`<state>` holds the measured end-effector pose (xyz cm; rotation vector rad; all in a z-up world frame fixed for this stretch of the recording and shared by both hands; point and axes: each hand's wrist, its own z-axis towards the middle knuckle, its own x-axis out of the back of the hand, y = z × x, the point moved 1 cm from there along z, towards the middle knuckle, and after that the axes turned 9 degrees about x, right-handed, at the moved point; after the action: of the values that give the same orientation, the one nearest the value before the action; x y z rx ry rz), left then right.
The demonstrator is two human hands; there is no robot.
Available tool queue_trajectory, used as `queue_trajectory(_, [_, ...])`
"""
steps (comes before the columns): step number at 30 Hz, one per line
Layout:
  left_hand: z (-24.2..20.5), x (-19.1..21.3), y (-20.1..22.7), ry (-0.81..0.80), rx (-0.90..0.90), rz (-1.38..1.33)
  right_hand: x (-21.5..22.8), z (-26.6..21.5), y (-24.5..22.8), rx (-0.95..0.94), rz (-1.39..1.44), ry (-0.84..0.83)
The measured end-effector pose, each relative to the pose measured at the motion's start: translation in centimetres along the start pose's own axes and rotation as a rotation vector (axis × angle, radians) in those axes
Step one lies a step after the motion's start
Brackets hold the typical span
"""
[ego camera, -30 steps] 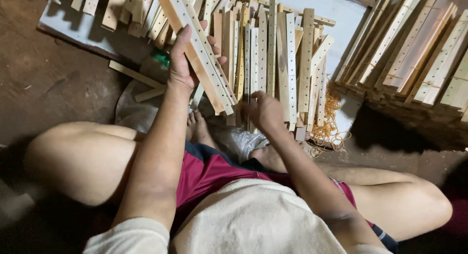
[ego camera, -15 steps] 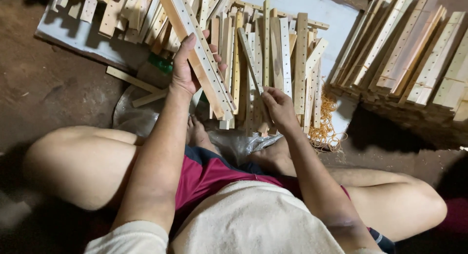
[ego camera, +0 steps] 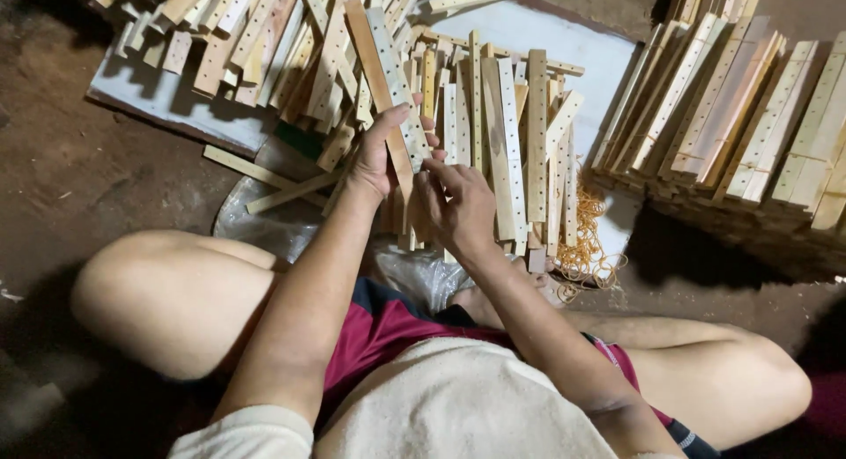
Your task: Organizing and stacking wooden frame components while sitting on the floor
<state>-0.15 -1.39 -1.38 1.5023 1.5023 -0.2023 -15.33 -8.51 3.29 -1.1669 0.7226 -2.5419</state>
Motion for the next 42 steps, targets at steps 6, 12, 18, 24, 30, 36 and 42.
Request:
queue_trajectory(6, [-0.3, -2.2, 1.4, 0.045, -0.084, -0.063, -0.3, -3.7, 4.9, -0.557, 0.56, 0.315])
queue_trajectory(12, [0.5, -3.7, 0.2, 0.028, -0.067, -0.083, -2.5, -2.5, 3.8, -0.74, 0.854, 0.617])
queue_trajectory(18, [0.6, -5.1, 0.0, 0.068, -0.053, -0.009, 2.0, -1.2, 3.5, -0.228, 0.367, 0.004])
queue_trajectory(24, [0.3, -5.8, -1.7, 0.042, -0.005, 0.063, 4.8, 1.6, -0.4, -0.293, 0.416, -0.285])
queue_trajectory(30, [0.7, -5.9, -2.7, 0.035, 0.017, 0.085, 5.2, 1.7, -0.6, -0.474, 0.611, -0.191])
queue_trajectory(36, [2.4, -6.1, -3.3, -0.01, 0.153, 0.261, 5.4, -0.2, 3.2, -0.815, 0.777, -0.463])
queue_trajectory(42, [1.8, -8.7, 0.3, -0.132, 0.131, 0.326, 5.1, -1.7, 2.6, -0.89, 0.977, -0.357])
